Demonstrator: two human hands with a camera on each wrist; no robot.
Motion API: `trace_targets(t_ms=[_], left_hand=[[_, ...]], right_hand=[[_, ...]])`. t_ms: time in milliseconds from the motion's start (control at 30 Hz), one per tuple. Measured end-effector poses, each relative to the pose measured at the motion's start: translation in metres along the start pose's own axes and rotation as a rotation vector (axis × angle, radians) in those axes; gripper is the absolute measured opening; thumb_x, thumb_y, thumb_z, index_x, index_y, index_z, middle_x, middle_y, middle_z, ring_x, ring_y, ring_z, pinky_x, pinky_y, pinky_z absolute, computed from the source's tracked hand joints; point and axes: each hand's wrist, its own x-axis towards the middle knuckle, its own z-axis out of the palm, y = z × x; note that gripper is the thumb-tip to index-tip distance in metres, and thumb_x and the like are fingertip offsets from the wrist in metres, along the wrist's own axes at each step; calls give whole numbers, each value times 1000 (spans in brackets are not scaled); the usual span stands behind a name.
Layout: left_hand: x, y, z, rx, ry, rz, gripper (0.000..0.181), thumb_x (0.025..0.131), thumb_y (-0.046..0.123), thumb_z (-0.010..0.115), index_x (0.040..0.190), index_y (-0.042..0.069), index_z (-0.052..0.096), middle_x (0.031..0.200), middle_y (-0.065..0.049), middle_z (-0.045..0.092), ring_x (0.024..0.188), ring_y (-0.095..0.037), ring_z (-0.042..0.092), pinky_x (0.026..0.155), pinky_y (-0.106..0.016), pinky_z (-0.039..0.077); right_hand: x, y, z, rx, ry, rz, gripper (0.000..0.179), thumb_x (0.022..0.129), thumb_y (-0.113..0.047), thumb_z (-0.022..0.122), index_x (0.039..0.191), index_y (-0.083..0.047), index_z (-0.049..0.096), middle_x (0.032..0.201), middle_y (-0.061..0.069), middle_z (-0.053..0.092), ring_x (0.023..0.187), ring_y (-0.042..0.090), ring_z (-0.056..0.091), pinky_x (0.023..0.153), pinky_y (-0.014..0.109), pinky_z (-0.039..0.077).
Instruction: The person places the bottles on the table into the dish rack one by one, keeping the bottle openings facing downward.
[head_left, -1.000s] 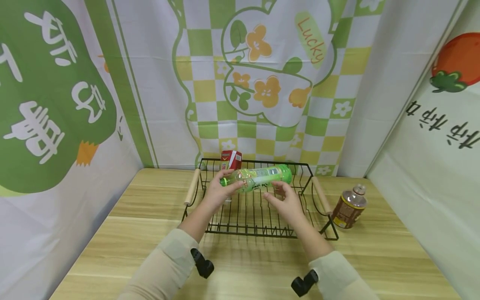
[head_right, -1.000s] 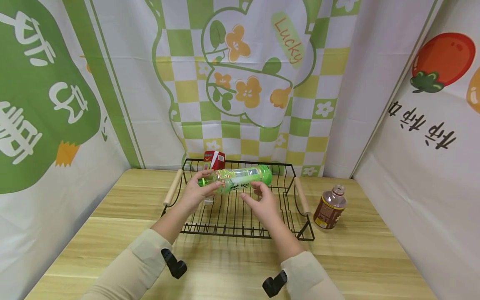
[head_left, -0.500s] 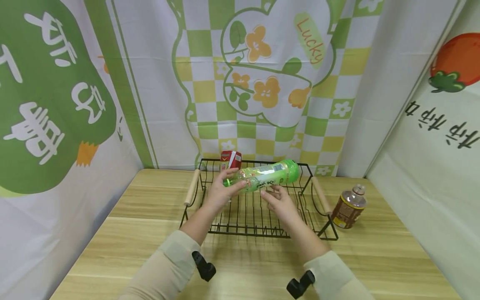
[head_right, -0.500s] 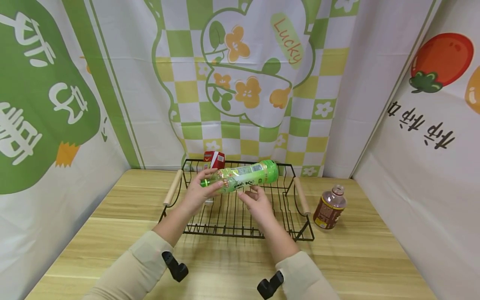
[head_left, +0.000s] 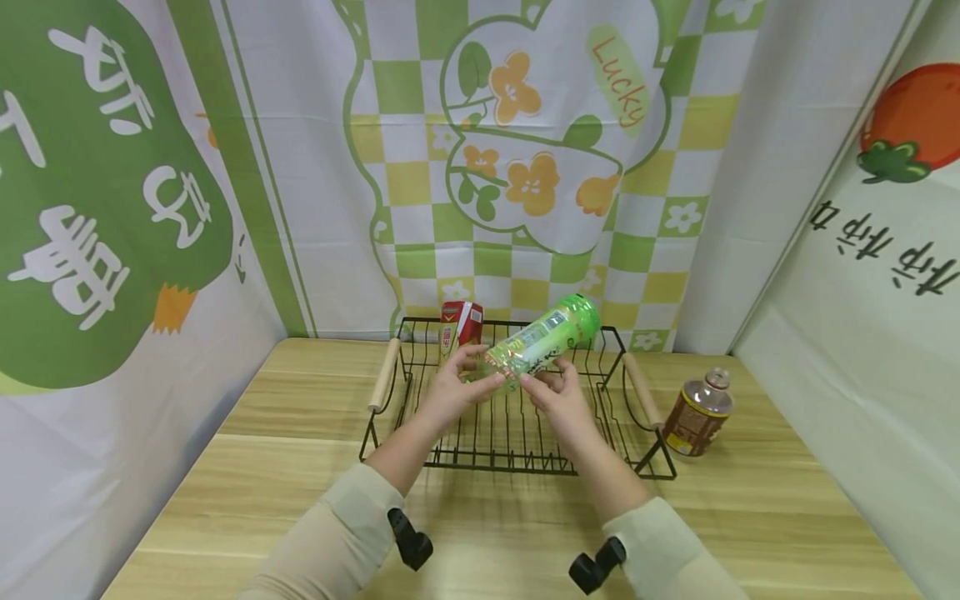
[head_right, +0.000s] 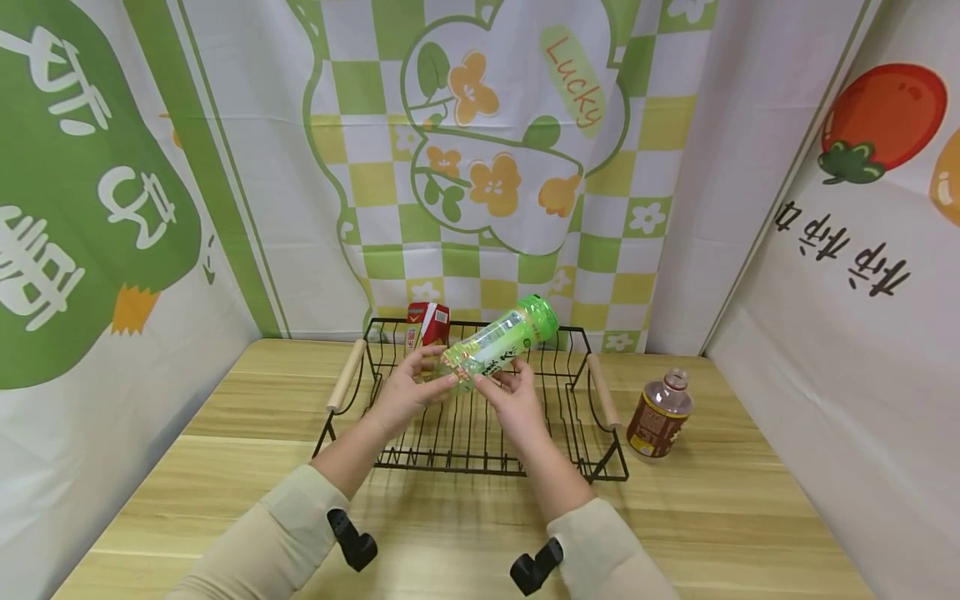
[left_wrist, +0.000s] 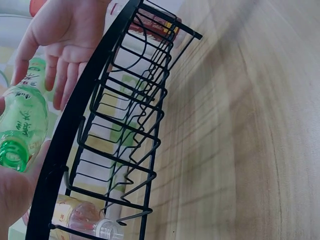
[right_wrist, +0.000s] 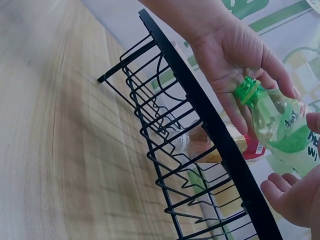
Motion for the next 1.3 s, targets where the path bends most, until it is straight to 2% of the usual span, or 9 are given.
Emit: trace_targets(t_ms=[233, 533, 600, 733, 900, 1167, 1300], left_hand=[[-2, -1, 5, 18, -62, -33, 64, 86, 21, 76, 142, 21, 46, 133, -18, 46, 118, -34, 55, 87, -40, 57], [-4, 0, 6, 62, -73, -22, 65, 86, 24, 75, 143, 19, 44, 129, -20, 49, 116, -34, 56, 79, -38, 58], [-4, 0, 5, 70, -82, -26, 67, 87, 25, 75, 144, 18, 42, 130, -19, 49, 119, -35, 55, 82, -39, 58], [-5, 0, -1, 108, -89, -30, 70, 91, 32, 70, 149, 15, 36, 136, -20, 48, 128, -39, 51, 95, -47, 53], [-4, -1, -24, 154, -18, -25, 69, 95, 35, 63, 152, 11, 31, 145, -21, 44, 134, -40, 44, 107, -54, 43], [0, -3, -75, 251, 130, 3, 62, 98, 29, 59, 150, 8, 33, 151, -22, 37, 141, -40, 33, 114, -56, 33], [1, -7, -97, 337, 206, -5, 62, 98, 29, 57, 150, 6, 33, 154, -21, 34, 143, -40, 31, 116, -56, 30]], right_hand=[[2, -4, 2, 21, 4, 13, 95, 94, -26, 65, 156, -9, -4, 151, 27, 34, 137, 39, 42, 116, 50, 34], [6, -6, 5, 36, 12, 17, 98, 92, -23, 67, 157, -15, -6, 153, 27, 28, 129, 39, 48, 111, 49, 41], [7, -7, 5, 38, 12, 24, 99, 92, -22, 68, 157, -16, -6, 154, 26, 26, 129, 38, 48, 111, 49, 41], [10, -8, 6, 34, 15, 28, 99, 91, -21, 69, 157, -17, -4, 154, 25, 26, 131, 38, 46, 110, 47, 42], [13, -10, 4, 27, 24, 24, 97, 90, -19, 69, 157, -18, -1, 153, 24, 29, 131, 38, 45, 110, 50, 41], [19, -10, 0, -43, 28, 36, 95, 91, -20, 69, 157, -23, 2, 151, 21, 33, 125, 35, 48, 106, 47, 43], [22, -10, -1, -63, 34, 32, 95, 91, -19, 68, 157, -24, 1, 151, 22, 33, 126, 35, 46, 107, 49, 42]])
